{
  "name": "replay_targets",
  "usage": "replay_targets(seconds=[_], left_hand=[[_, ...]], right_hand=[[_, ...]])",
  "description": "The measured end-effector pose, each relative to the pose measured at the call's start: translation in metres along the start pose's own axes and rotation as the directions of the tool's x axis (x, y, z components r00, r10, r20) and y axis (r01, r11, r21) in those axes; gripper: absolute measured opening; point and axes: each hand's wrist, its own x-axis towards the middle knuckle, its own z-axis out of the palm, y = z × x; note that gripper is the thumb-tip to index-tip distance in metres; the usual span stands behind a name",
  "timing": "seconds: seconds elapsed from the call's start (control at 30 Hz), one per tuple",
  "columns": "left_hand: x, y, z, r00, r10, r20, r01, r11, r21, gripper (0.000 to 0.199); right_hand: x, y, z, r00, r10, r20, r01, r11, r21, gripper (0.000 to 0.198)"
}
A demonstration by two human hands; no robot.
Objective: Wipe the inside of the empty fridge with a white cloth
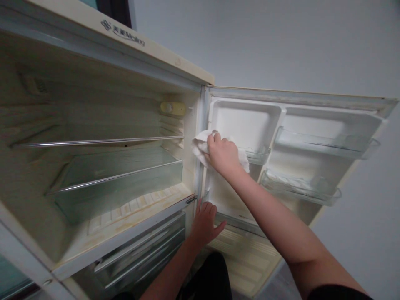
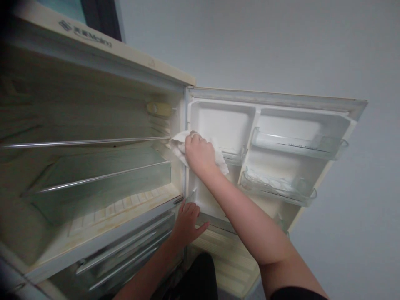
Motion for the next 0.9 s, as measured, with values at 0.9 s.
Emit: replay_targets(seconds=[0.9], left_hand=[[0.000,-0.002,0.004,0.999,0.027,0.027,-0.030,0.995,0.099,0.041]], right_hand=[[-0.114,0.032,0.045,0.777,0.492,-0.392,-0.294,0.836,0.464,0.063]])
